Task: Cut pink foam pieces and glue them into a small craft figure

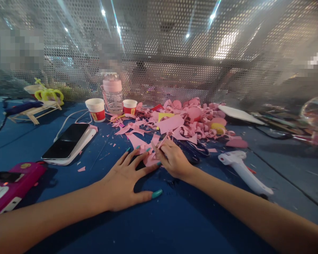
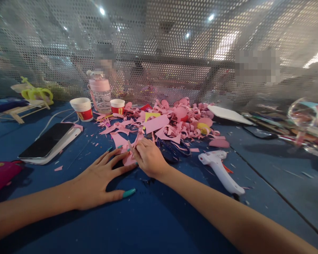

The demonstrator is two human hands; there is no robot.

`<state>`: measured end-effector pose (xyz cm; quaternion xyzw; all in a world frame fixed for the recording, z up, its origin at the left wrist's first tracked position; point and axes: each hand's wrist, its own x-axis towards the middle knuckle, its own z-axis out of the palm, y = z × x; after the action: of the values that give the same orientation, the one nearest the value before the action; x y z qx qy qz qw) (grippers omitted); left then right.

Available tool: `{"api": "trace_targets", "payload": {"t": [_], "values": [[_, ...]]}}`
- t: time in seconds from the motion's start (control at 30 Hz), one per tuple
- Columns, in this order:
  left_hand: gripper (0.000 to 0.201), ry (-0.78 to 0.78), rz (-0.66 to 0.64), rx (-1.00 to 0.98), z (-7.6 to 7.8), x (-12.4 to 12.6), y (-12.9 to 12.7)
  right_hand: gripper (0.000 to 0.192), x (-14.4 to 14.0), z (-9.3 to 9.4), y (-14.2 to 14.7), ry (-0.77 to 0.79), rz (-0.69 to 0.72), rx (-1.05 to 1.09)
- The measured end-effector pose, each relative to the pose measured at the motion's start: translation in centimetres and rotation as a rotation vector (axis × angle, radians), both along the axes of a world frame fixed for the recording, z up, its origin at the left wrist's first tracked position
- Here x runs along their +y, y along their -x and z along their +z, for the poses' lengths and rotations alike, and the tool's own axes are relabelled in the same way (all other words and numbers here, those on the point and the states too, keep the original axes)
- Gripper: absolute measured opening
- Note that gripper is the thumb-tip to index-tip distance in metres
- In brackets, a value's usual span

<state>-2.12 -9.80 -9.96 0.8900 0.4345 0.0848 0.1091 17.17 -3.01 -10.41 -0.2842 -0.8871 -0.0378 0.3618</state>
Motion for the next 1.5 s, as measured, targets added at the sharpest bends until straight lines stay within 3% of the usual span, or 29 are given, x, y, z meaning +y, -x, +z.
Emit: {"api": "trace_targets", "payload": {"t": [1.5], "values": [[0.07,0.014,0.007,0.012,0.15,0.0,-0.01,0.029,-0.03,-0.05,0.07,0.018,0.012,0.029]]}}
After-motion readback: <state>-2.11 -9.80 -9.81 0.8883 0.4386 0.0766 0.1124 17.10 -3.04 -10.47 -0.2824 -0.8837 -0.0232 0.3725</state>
